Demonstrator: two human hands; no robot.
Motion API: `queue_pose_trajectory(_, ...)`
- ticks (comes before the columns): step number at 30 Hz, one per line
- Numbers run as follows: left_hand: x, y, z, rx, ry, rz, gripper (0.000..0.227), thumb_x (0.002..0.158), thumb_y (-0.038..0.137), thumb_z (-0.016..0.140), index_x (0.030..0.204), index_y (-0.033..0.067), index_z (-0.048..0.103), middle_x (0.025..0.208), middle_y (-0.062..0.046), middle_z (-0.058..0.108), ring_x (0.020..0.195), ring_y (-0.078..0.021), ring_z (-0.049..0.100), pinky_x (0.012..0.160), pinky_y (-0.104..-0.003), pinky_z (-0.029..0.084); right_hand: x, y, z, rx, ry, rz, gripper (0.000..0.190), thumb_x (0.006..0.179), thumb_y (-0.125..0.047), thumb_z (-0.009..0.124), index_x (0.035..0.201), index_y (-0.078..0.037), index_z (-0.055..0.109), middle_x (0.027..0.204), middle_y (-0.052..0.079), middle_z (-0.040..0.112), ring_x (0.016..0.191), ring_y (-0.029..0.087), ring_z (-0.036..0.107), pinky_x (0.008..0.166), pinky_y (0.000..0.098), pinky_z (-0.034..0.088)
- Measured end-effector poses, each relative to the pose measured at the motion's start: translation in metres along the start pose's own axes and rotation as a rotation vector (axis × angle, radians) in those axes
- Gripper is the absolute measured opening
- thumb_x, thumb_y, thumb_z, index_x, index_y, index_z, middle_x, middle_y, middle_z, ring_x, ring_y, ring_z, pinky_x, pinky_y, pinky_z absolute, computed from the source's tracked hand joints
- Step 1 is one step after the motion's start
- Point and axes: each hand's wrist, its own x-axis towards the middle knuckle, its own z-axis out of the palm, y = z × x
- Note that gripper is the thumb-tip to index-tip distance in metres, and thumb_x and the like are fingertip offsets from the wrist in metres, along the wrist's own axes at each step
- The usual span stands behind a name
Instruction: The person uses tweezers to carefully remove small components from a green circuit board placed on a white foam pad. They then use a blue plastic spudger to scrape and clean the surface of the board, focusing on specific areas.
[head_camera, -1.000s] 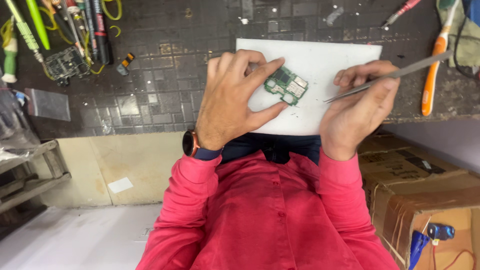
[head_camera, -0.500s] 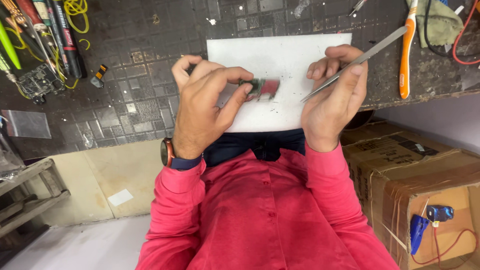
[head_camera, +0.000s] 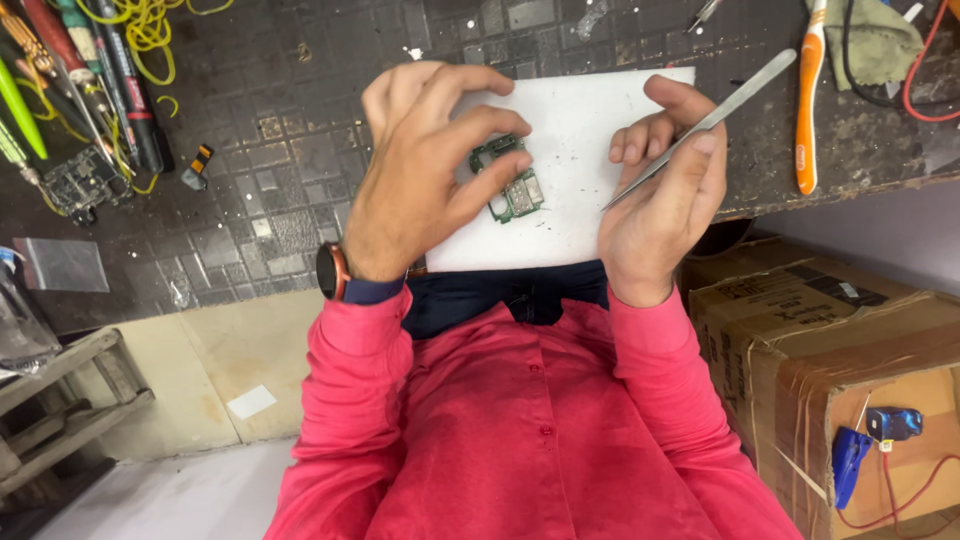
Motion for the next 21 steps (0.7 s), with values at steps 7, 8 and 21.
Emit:
queue_pose_trajectory(7,-0.016,0.016,0.005,0.037,-0.004,-0.157,0.061,0.076,0.042,0.094,0.125,0.0144,0.069,0.129,-0.004,0.057,0.125,-0.0296,0.045,0.111,-0.051,0.023,-0.001,-0.001,-0.002,0.023,-0.007,0.015,0.05,0.121,-0.039,0.043,0.132,0.007,0.057,0.093,0.003,0.043,0.08,0.011,0.039,0.077,0.0269,0.04)
queue_pose_trajectory(8,-0.016,0.017,0.006,0.04,0.002,-0.165,0.061,0.074,0.043,0.094,0.124,0.0153,0.07,0.126,-0.003,0.057,0.123,-0.0288,0.046,0.11,-0.051,0.024,-0.001,-0.001,-0.001,0.026,-0.014,0.017,0.05,0.121,-0.038,0.043,0.132,0.008,0.057,0.093,0.002,0.043,0.08,0.011,0.039,0.077,0.027,0.04)
queue_pose_trajectory(21,-0.015,0.014,0.006,0.025,0.006,-0.151,0.065,0.066,0.048,0.095,0.121,0.0197,0.073,0.118,0.0,0.058,0.116,-0.0245,0.047,0.105,-0.048,0.024,0.011,-0.027,0.012,-0.397,-0.142,0.024,0.042,0.117,-0.013,0.05,0.154,0.007,0.048,0.096,0.0,0.053,0.082,0.006,0.051,0.077,0.0216,0.048)
